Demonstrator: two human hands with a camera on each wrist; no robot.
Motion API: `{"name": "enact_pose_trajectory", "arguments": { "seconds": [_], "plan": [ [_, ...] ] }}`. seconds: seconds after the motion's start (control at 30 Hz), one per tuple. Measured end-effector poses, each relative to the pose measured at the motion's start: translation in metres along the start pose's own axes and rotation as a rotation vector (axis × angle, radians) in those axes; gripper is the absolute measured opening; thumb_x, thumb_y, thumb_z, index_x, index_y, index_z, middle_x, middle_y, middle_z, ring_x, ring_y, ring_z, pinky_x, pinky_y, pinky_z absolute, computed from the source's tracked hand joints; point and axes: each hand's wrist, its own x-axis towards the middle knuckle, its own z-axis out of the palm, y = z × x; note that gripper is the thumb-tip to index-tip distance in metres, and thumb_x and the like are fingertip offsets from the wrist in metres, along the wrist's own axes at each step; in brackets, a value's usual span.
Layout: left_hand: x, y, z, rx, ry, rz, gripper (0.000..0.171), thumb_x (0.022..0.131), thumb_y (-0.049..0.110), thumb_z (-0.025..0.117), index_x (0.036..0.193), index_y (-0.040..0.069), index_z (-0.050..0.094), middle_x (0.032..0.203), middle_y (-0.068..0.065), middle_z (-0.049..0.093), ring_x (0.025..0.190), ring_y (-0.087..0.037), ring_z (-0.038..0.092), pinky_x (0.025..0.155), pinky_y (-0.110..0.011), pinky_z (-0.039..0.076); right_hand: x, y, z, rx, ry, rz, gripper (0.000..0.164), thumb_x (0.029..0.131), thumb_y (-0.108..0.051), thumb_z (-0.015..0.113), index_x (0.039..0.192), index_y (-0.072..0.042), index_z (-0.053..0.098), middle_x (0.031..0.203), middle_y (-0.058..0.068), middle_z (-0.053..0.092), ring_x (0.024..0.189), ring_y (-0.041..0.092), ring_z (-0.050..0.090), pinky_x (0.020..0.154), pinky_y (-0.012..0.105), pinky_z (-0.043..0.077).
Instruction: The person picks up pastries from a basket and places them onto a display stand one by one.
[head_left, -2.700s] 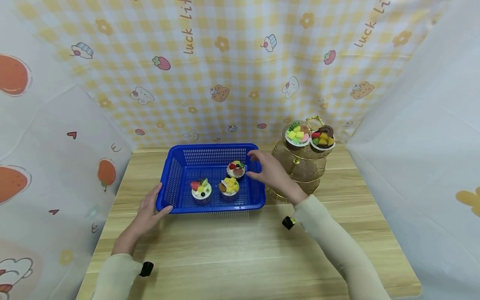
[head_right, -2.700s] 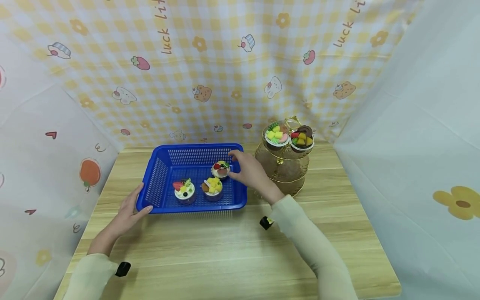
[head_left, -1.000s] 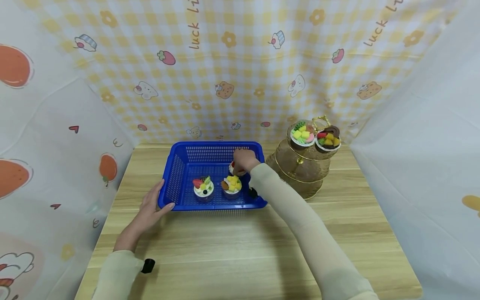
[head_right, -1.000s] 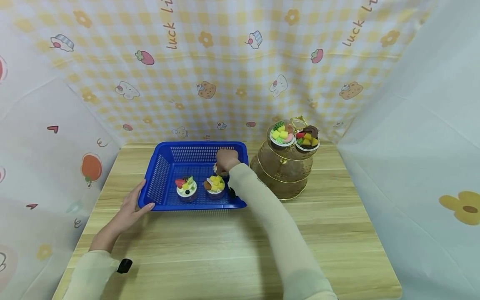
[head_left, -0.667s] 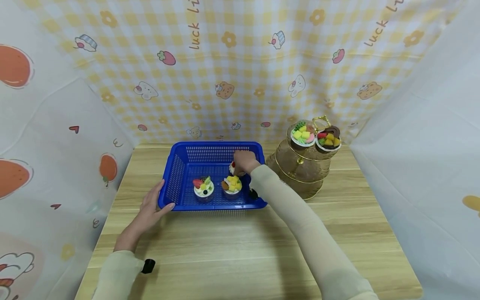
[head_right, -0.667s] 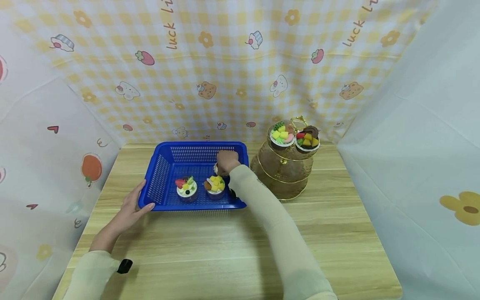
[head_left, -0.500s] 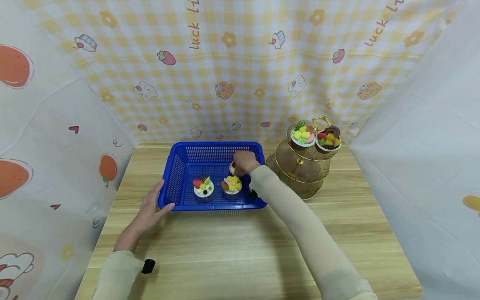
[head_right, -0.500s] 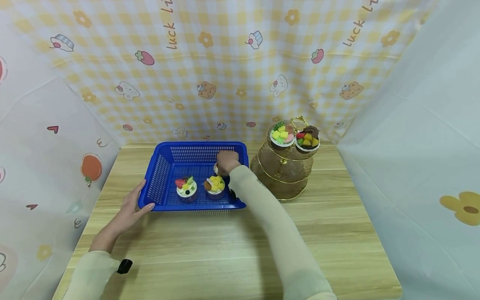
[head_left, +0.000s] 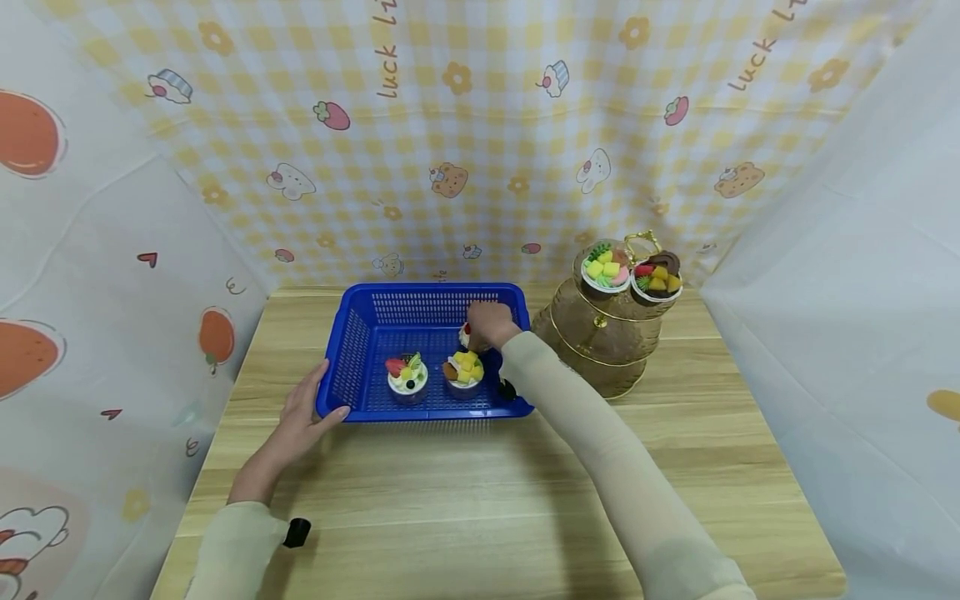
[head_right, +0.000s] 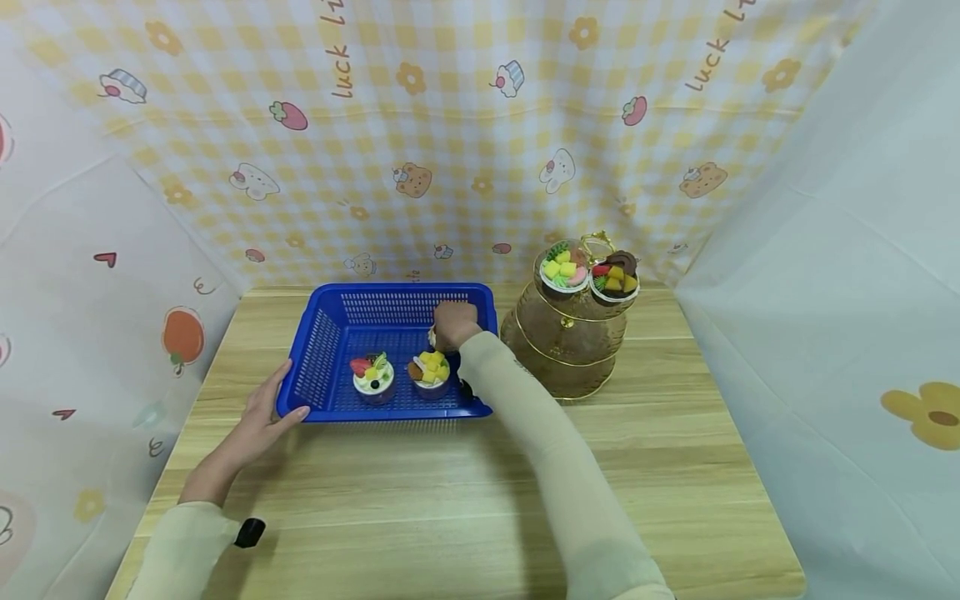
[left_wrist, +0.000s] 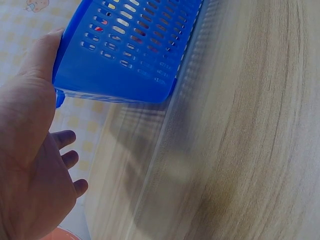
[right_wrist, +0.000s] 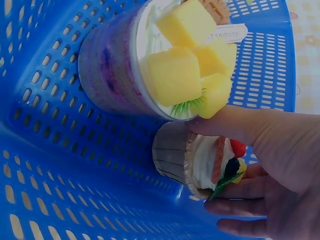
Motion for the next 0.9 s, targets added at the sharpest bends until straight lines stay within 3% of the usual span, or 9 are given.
{"name": "enact_pose_trajectory", "arguments": {
  "seconds": [0.17, 0.23, 0.37, 0.47, 0.53, 0.63, 0.77, 0.9],
  "plan": [
    [0.0, 0.002, 0.0, 0.001, 0.004, 0.007, 0.09, 0.096, 0.036, 0.063, 0.161, 0.02, 0.003, 0.164, -0.025, 0.009, 0.145, -0.058, 0.005, 0.108, -0.077, 0.005, 0.0, 0.003, 0.0, 0.071, -0.004, -0.001, 0.036, 0.082, -0.029, 0.075, 0.11, -0.01, 0.061, 0.1, 0.005, 0.068, 0.081, 0.019, 0.061, 0.067, 0.032, 0.051],
    [0.0, 0.002, 0.0, 0.0, 0.006, 0.009, 0.09, 0.095, 0.036, 0.063, 0.16, 0.02, 0.003, 0.164, -0.025, 0.009, 0.145, -0.058, 0.005, 0.108, -0.077, 0.005, 0.0, 0.005, 0.0, 0.106, -0.014, -0.001, 0.05, 0.082, -0.027, 0.074, 0.125, -0.007, 0.058, 0.109, 0.007, 0.068, 0.083, 0.02, 0.059, 0.067, 0.032, 0.048],
    [0.0, 0.001, 0.0, -0.003, 0.004, 0.011, 0.09, 0.096, 0.036, 0.063, 0.16, 0.02, 0.003, 0.164, -0.025, 0.009, 0.145, -0.058, 0.005, 0.108, -0.078, 0.004, 0.002, 0.01, -0.002, 0.157, -0.034, -0.012, 0.086, 0.083, -0.026, 0.072, 0.154, -0.003, 0.028, 0.123, 0.011, 0.066, 0.087, 0.021, 0.06, 0.067, 0.032, 0.045],
    [0.0, 0.001, 0.0, -0.002, 0.003, 0.006, 0.09, 0.096, 0.036, 0.063, 0.16, 0.021, 0.002, 0.165, -0.025, 0.008, 0.145, -0.057, 0.004, 0.108, -0.078, 0.004, 0.003, 0.015, -0.003, 0.199, -0.025, -0.037, 0.096, 0.085, -0.029, 0.072, 0.158, -0.003, 0.015, 0.131, 0.014, 0.062, 0.097, 0.024, 0.063, 0.072, 0.033, 0.047],
    [0.001, 0.0, 0.0, 0.0, 0.001, 0.007, 0.09, 0.096, 0.036, 0.063, 0.161, 0.021, 0.002, 0.165, -0.025, 0.008, 0.145, -0.058, 0.004, 0.108, -0.078, 0.004, 0.001, 0.018, -0.003, 0.251, -0.004, -0.057, 0.095, 0.085, -0.03, 0.073, 0.157, -0.004, 0.017, 0.138, 0.017, 0.056, 0.104, 0.026, 0.063, 0.077, 0.035, 0.049],
    [0.0, 0.0, 0.0, -0.001, -0.001, 0.006, 0.09, 0.096, 0.036, 0.062, 0.161, 0.02, 0.002, 0.165, -0.025, 0.008, 0.145, -0.058, 0.003, 0.108, -0.078, 0.004, -0.002, 0.023, -0.003, 0.317, 0.053, -0.093, 0.081, 0.083, -0.031, 0.073, 0.148, -0.006, 0.033, 0.142, 0.017, 0.05, 0.106, 0.026, 0.059, 0.081, 0.037, 0.05],
    [0.0, 0.0, 0.0, -0.001, -0.003, -0.001, 0.091, 0.096, 0.036, 0.063, 0.161, 0.02, 0.001, 0.165, -0.025, 0.007, 0.145, -0.057, 0.003, 0.108, -0.078, 0.003, -0.01, 0.028, -0.005, 0.392, 0.116, -0.149, 0.064, 0.083, -0.032, 0.073, 0.134, -0.008, 0.043, 0.124, 0.013, 0.054, 0.092, 0.023, 0.058, 0.075, 0.035, 0.049],
    [0.0, 0.002, 0.0, 0.0, -0.001, 0.0, 0.09, 0.096, 0.036, 0.063, 0.161, 0.02, 0.002, 0.165, -0.025, 0.007, 0.145, -0.058, 0.004, 0.108, -0.078, 0.004, -0.017, 0.034, -0.008, 0.456, 0.176, -0.185, 0.064, 0.082, -0.028, 0.074, 0.134, -0.005, 0.045, 0.118, 0.012, 0.057, 0.089, 0.021, 0.058, 0.074, 0.033, 0.049]
  ]
}}
